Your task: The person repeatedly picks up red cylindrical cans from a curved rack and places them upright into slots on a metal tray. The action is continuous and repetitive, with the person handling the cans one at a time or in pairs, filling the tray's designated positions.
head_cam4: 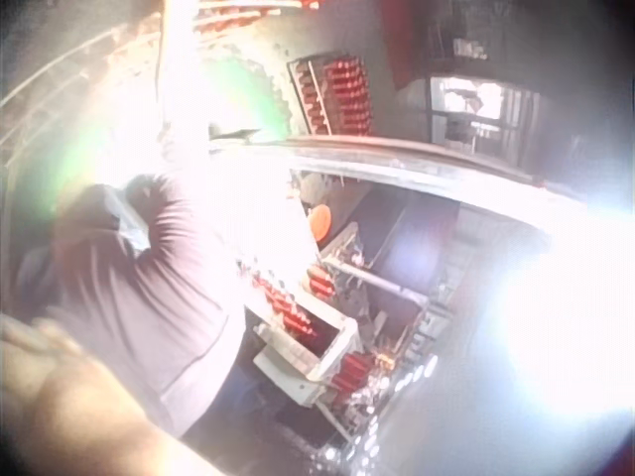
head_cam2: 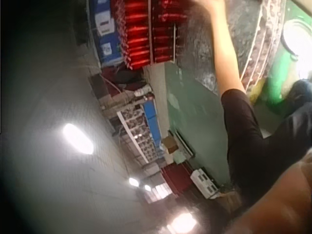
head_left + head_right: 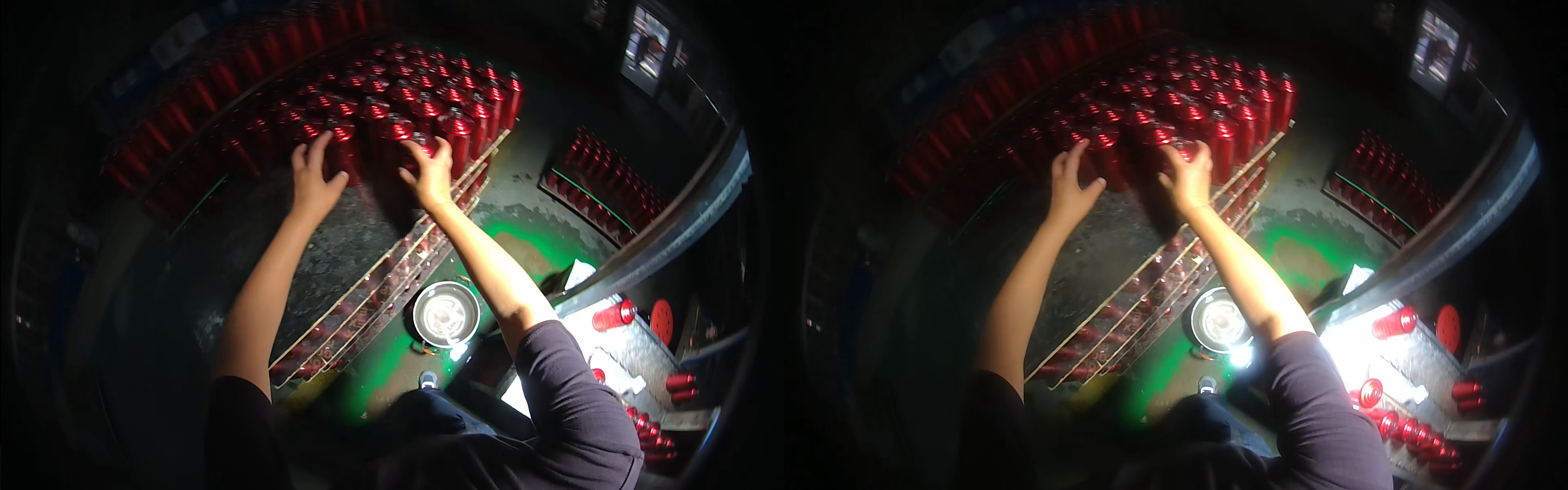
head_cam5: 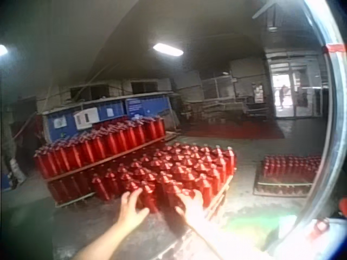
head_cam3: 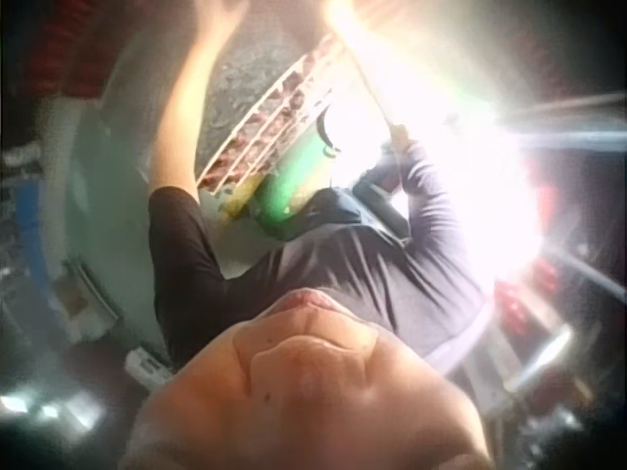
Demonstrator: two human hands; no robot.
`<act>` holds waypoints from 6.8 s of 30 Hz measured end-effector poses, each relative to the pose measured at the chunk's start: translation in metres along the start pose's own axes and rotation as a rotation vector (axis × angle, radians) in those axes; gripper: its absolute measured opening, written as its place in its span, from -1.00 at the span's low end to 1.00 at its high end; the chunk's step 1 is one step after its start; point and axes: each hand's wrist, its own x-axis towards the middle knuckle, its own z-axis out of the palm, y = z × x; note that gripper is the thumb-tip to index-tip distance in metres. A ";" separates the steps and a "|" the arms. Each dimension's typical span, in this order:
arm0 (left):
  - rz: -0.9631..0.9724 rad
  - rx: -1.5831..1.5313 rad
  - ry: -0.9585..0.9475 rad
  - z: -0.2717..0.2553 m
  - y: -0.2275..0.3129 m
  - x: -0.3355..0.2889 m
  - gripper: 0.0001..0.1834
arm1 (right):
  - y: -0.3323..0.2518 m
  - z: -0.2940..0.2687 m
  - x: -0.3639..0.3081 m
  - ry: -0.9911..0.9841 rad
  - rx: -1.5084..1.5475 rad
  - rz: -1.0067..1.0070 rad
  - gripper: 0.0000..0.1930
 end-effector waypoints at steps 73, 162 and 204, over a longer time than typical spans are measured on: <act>-0.541 -0.987 -0.661 0.196 0.460 -0.365 0.03 | 0.124 -0.650 -0.592 0.866 0.641 0.648 -0.46; -0.505 -0.687 -0.413 -0.114 -0.089 -0.021 -0.34 | -0.064 -0.080 -0.160 0.150 1.369 0.786 -0.38; -1.193 -1.332 -1.026 0.104 0.145 -0.191 -0.20 | 0.015 -0.182 -0.325 0.317 2.224 1.082 -0.33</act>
